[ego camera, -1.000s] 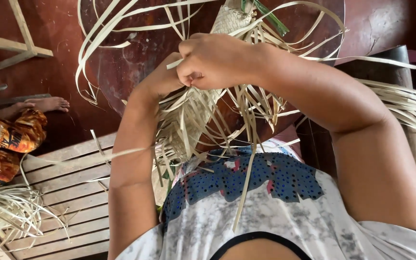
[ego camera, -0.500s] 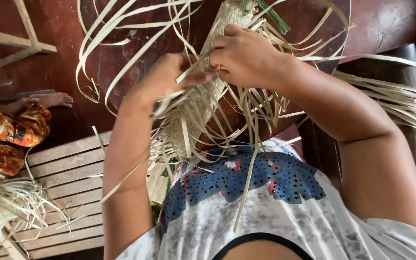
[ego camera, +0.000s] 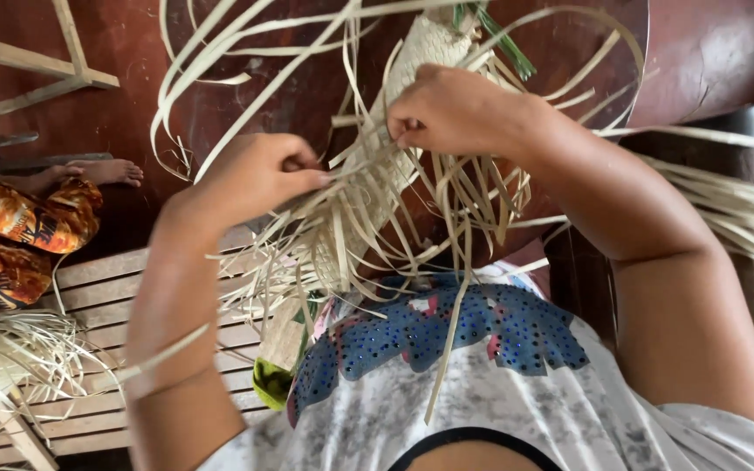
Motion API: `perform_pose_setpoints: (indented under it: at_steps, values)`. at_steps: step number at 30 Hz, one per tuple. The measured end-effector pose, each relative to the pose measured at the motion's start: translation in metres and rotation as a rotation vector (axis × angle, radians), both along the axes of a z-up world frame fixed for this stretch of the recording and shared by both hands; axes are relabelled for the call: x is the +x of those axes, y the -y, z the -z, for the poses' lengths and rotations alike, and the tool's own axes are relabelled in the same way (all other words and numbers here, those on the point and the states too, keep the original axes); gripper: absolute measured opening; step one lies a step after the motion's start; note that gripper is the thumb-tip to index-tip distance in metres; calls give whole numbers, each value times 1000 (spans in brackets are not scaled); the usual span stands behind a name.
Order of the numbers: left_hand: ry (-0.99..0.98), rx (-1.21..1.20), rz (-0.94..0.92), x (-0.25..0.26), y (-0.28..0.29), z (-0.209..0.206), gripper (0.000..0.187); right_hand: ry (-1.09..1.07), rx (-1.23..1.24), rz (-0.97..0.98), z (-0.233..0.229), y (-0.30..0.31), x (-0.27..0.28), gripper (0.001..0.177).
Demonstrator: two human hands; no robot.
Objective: The person is weaving dried leaf strips together to create a structured object, likely a mat or a container.
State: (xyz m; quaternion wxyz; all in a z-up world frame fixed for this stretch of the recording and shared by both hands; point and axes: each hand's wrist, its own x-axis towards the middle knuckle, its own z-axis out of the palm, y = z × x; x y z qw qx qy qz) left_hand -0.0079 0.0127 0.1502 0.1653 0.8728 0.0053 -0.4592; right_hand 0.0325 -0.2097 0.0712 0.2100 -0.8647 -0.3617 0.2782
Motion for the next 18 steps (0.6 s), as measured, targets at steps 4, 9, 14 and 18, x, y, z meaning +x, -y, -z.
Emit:
perform_pose_setpoints:
  at_steps: [4, 9, 14, 18]
  values:
    - [238, 85, -88, 7, -59, 33, 25, -14, 110, -17, -18, 1, -2, 12]
    - [593, -10, 153, 18, -94, 68, 27, -102, 39, 78, -56, 10, 10, 19]
    - [788, -63, -5, 54, -91, 130, 26, 11, 261, 280, -67, 18, 27, 14]
    - [892, -48, 13, 70, -96, 184, 14, 176, 605, 437, -64, 18, 27, 7]
